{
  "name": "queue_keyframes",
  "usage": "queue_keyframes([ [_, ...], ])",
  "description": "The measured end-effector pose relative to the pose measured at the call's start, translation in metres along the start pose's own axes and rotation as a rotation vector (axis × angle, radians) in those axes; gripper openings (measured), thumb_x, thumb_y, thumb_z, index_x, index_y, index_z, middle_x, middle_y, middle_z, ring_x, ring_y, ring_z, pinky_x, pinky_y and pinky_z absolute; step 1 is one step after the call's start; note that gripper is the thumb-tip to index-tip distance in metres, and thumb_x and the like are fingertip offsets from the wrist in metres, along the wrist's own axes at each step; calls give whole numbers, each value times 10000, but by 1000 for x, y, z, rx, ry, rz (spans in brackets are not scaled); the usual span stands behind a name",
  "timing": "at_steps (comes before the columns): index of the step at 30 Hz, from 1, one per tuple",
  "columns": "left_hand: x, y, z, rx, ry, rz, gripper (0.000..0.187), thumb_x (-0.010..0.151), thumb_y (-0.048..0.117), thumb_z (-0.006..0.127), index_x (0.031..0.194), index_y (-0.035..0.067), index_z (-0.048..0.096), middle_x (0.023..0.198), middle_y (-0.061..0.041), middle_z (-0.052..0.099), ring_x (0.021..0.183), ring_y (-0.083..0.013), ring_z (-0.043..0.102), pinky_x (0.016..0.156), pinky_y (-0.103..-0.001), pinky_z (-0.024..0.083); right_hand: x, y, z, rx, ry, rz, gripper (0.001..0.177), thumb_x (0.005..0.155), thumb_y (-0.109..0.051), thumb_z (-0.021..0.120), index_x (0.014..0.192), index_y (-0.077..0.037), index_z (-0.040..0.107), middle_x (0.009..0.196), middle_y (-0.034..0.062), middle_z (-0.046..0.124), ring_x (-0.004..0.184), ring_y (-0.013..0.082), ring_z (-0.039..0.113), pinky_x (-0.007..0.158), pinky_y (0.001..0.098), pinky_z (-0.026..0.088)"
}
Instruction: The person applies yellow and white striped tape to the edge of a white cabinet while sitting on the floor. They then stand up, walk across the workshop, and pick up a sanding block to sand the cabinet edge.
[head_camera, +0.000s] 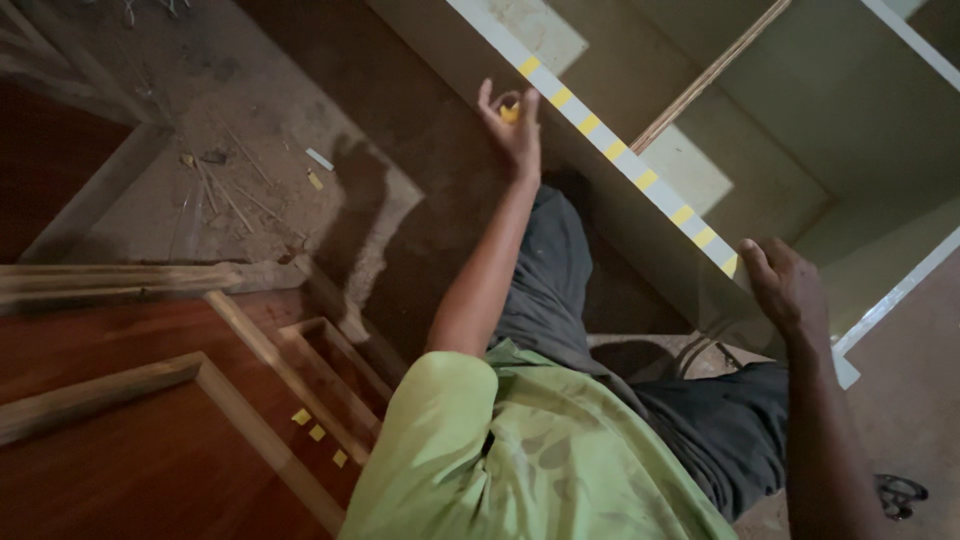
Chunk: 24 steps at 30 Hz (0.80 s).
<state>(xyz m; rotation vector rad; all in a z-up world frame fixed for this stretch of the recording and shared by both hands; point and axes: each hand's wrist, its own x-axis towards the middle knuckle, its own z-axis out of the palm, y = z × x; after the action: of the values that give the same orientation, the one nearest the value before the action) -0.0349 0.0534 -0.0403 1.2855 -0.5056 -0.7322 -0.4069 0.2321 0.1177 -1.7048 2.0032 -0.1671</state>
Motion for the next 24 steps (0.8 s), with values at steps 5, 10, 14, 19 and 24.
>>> queue_keyframes([
  [5,20,-25,-13,45,-38,94,437,1049,310,673,1335,-19,635,1318,-207,684,1063,-224,695,876,-328,589,0,1,2,24,49,-80,640,1085,-572,433,1078,12,692,978,271,674,888,405,627,768,516,478],
  [10,26,3,-7,307,4,30,394,960,299,671,1189,-20,695,1070,-149,768,673,-222,788,574,-315,609,1,0,1,10,33,-54,642,1083,-576,422,1071,5,693,974,271,676,870,395,628,761,518,480],
  [14,29,27,-7,440,-21,-143,351,979,302,616,1165,13,688,956,-145,769,643,-196,777,532,-319,609,0,-3,2,-9,-1,18,659,1088,-584,389,1069,2,689,961,266,687,856,403,641,755,524,492],
  [19,44,19,-6,554,-46,-99,309,954,277,640,1104,26,740,909,-149,829,698,-183,815,630,-269,596,-2,-3,3,-15,60,-35,649,1079,-573,397,1071,3,696,994,282,681,902,438,636,778,547,475],
  [24,47,17,-15,254,-163,-178,293,934,287,654,1067,30,700,836,-77,719,640,-122,706,547,-270,578,-5,-1,3,-11,55,-32,606,1104,-548,431,1055,4,677,1000,286,680,910,450,652,793,548,490],
])
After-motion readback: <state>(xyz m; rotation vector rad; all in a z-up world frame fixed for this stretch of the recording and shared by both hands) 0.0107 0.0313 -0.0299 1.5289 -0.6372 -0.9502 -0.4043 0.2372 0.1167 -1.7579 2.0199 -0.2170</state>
